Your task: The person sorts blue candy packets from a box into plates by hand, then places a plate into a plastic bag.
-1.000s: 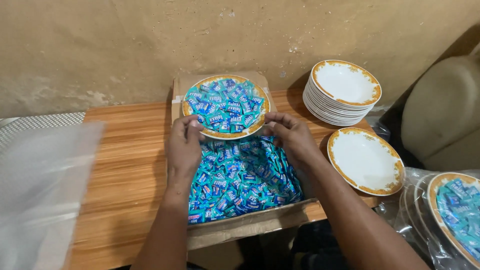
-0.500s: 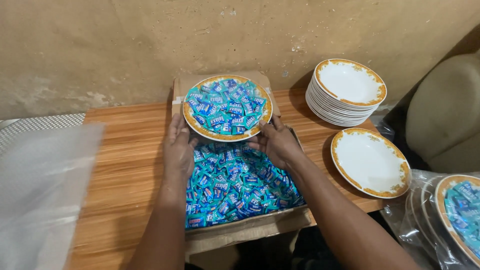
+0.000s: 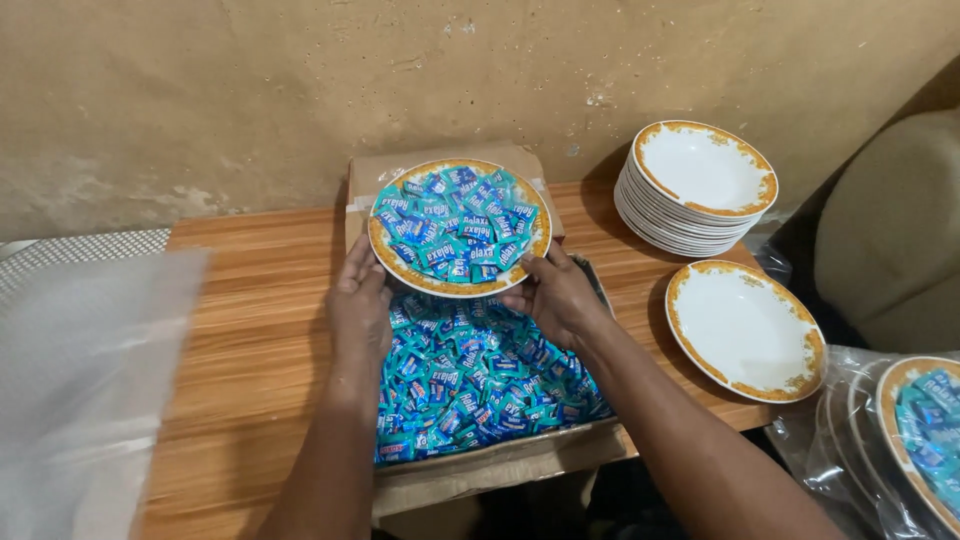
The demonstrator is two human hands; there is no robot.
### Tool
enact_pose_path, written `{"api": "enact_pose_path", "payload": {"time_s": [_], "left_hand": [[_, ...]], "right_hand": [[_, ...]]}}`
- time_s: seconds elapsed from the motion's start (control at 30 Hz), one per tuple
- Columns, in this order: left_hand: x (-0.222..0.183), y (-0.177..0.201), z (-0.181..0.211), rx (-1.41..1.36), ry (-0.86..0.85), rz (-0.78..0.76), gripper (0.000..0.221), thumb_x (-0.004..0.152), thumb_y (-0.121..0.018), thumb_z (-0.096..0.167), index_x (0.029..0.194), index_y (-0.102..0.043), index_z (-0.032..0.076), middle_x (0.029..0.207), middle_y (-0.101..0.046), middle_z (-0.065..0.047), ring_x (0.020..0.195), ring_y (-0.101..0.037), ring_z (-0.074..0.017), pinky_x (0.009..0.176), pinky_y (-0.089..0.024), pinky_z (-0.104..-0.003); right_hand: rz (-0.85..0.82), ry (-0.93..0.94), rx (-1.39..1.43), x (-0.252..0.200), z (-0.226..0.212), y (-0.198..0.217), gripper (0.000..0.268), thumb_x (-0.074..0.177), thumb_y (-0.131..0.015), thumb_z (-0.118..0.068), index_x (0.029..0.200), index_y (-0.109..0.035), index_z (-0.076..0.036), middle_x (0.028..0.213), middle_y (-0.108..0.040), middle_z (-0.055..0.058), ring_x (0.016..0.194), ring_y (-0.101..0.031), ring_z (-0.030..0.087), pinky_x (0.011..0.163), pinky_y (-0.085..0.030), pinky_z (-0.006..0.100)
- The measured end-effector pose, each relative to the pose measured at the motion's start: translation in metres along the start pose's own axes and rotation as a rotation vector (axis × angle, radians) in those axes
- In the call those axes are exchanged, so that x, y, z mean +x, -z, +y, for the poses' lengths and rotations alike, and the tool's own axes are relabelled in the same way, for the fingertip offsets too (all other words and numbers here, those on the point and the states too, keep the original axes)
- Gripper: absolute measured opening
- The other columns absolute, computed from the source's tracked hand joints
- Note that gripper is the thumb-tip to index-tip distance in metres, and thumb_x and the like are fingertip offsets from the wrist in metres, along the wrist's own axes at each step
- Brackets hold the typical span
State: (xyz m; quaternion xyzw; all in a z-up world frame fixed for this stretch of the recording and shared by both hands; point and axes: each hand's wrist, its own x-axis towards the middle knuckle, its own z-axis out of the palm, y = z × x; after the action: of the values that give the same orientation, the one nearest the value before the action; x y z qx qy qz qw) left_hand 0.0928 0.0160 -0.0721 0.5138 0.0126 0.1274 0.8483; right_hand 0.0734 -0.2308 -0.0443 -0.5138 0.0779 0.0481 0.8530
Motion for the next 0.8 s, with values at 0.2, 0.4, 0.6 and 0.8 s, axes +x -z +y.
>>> {"api": "enact_pose_path", "payload": {"time_s": [0.2, 0.4, 0.6, 0.8], "left_hand": [[-0.019, -0.007, 0.013, 0.21, -0.154, 0.088, 0.055, 0.093, -0.069, -0.004, 0.143, -0.05, 0.003, 0.129, -0.067, -0.015, 0.124, -0.064, -0.0261, 0.108, -0.051, -0.04], [-0.033, -0.008, 0.027, 0.52, -0.007, 0.24, 0.012, 0.104, -0.064, 0.022, 0.114, -0.068, 0.016, 0.103, -0.077, -0.001, 0.102, -0.071, -0.0127, 0.094, -0.052, -0.035], [-0.042, -0.01, 0.04, 0.597, 0.019, 0.198, 0.013, 0.105, -0.061, 0.026, 0.103, -0.071, 0.017, 0.098, -0.077, -0.002, 0.094, -0.069, -0.0169, 0.089, -0.053, -0.037], [-0.037, 0.008, 0.028, 0.74, 0.011, 0.031, 0.013, 0.102, -0.059, 0.024, 0.102, -0.071, 0.017, 0.083, -0.073, -0.004, 0.075, -0.069, -0.0184, 0.071, -0.055, -0.036]], "right_hand": [[-0.01, 0.005, -0.012, -0.016, 0.006, 0.005, 0.045, 0.099, -0.053, -0.008, 0.142, -0.043, -0.015, 0.087, -0.063, 0.016, 0.071, -0.077, 0.031, 0.065, -0.07, 0.04], [-0.007, 0.006, -0.01, -0.028, 0.011, 0.004, 0.049, 0.097, -0.054, -0.007, 0.145, -0.041, -0.013, 0.088, -0.064, 0.02, 0.07, -0.076, 0.033, 0.063, -0.07, 0.04], [0.0, 0.034, 0.01, -0.04, 0.006, -0.01, 0.052, 0.097, -0.052, -0.005, 0.146, -0.035, -0.01, 0.091, -0.063, 0.02, 0.071, -0.076, 0.031, 0.065, -0.07, 0.039], [0.053, 0.077, 0.06, -0.048, -0.004, -0.033, 0.052, 0.098, -0.051, -0.005, 0.147, -0.032, -0.011, 0.098, -0.062, 0.022, 0.074, -0.075, 0.03, 0.069, -0.071, 0.039]]}}
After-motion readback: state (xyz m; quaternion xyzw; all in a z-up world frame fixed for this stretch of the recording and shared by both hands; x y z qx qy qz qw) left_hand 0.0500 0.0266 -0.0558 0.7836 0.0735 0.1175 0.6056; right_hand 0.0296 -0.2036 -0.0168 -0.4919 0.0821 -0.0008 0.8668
